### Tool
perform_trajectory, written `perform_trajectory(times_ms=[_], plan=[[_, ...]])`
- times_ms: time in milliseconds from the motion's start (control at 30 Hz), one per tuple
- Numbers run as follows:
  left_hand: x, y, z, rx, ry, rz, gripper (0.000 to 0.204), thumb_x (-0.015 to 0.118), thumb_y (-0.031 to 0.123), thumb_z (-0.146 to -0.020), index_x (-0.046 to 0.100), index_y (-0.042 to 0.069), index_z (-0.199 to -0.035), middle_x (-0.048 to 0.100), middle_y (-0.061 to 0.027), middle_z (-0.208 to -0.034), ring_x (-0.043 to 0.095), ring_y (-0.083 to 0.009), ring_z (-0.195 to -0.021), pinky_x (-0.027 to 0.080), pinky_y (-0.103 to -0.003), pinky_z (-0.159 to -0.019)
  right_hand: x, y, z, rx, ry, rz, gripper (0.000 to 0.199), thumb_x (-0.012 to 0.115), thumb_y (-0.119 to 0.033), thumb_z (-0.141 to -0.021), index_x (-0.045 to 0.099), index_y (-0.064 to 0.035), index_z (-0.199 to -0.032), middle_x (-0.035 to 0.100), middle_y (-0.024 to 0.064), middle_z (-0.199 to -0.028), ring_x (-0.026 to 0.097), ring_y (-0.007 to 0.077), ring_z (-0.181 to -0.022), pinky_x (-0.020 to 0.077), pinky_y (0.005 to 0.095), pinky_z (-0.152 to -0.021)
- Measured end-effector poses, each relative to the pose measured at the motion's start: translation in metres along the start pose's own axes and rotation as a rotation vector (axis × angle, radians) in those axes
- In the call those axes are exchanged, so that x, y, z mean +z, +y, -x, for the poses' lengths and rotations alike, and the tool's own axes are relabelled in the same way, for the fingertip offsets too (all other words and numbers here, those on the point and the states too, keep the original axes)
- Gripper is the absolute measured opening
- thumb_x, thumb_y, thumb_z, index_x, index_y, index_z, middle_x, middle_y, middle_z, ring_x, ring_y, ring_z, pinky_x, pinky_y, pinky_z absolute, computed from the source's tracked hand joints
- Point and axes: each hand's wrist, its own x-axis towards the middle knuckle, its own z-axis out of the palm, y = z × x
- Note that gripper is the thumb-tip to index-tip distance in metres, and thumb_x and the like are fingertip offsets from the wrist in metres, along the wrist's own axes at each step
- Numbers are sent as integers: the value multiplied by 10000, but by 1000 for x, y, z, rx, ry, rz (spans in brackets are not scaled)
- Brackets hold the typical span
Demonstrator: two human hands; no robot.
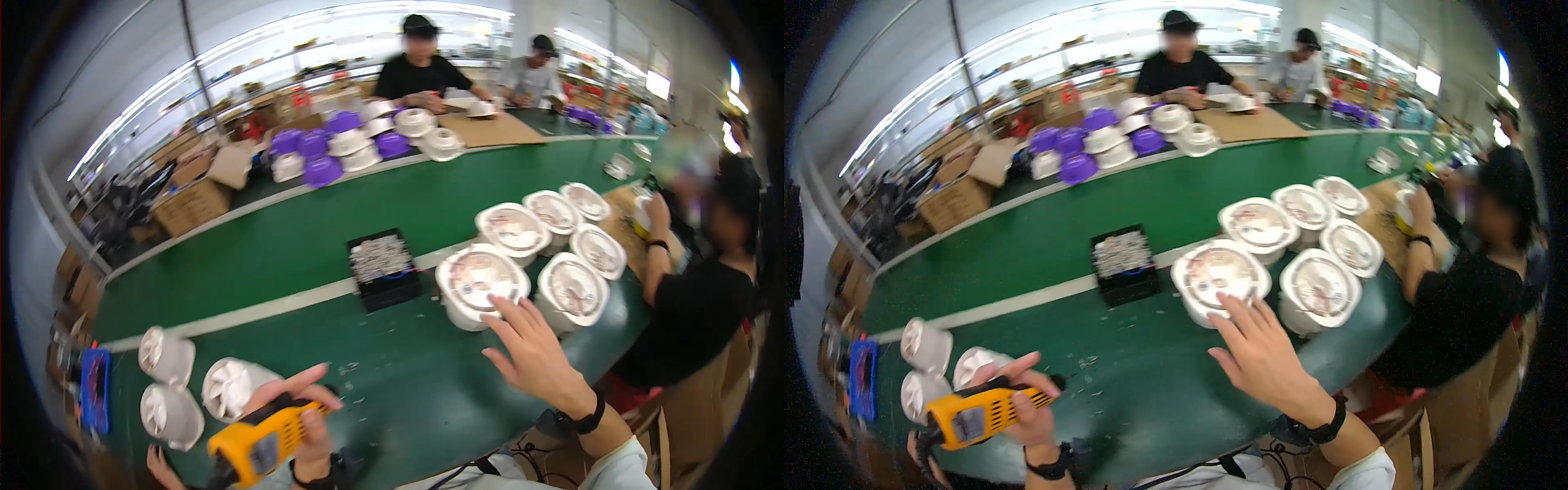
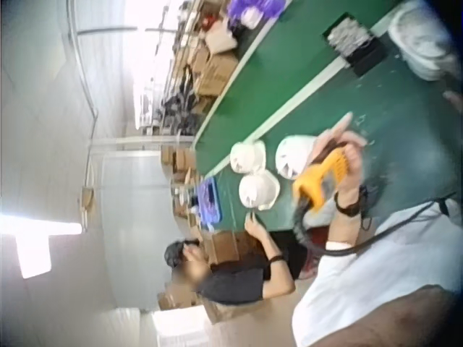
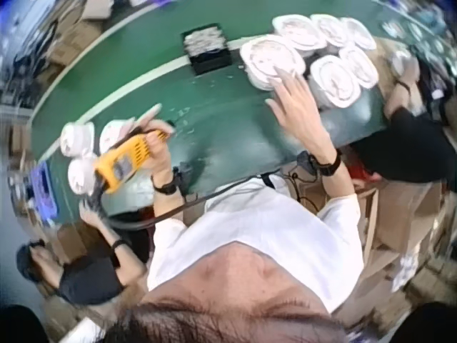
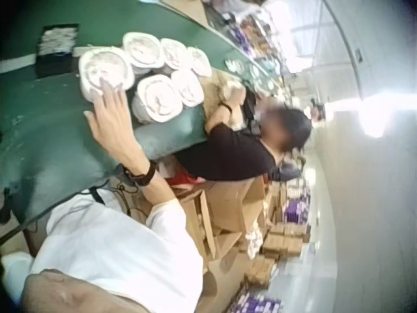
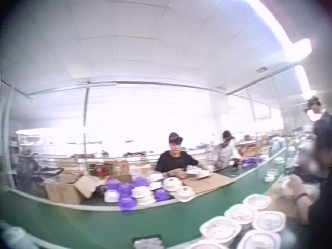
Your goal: The person uses a yellow power drill to fasten screws into white plastic fan housings on a green workbench. They repeatedly pick up a fan unit, align it, and drive screws into the casing while other workers assemble similar units in the background.
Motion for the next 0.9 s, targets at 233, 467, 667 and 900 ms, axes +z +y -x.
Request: perform_trajectory(times_ms=[233, 467, 667, 900], plan=[[-12, 11, 7, 64, -54, 26, 470, 614, 50, -842, 347, 60, -1228, 635, -236, -972, 613, -181, -679, 499, -265, -588, 58, -88, -110, -159, -93, -592, 156, 612, -85, -792, 562, -59, -937, 620, 98, -976, 608, 307, -901, 480, 394, -809], [-33, 44, 41, -91, 5, -157, 508, 607, 326, -893, 289, 91, -1212, 634, -172, -851, 602, -223, -621, 498, -323, -589, 159, -180, -179, -841, -246, -782, 324, 689, -180, -735, 589, -71, -1023, 538, 168, -1178, 509, 352, -1105, 404, 438, -960], [-44, 86, 37, -309, 157, -85, 516, 703, 394, -808, 496, -7, -1057, 649, -190, -896, 622, -210, -689, 522, -313, -664, 204, -224, -172, -934, 11, -515, 281, 674, -174, -714, 543, -39, -924, 551, 132, -1057, 488, 297, -1127, 268, 454, -1085], [-21, 77, 31, -150, 105, -102, 512, 660, 336, -855, 390, 16, -1148, 633, -227, -886, 608, -227, -644, 524, -333, -629, 197, -223, -185, -1000, 138, -364, 106, 620, -130, -705, 598, -103, -805, 571, 57, -806, 568, 222, -896, 264, 460, -1081]])
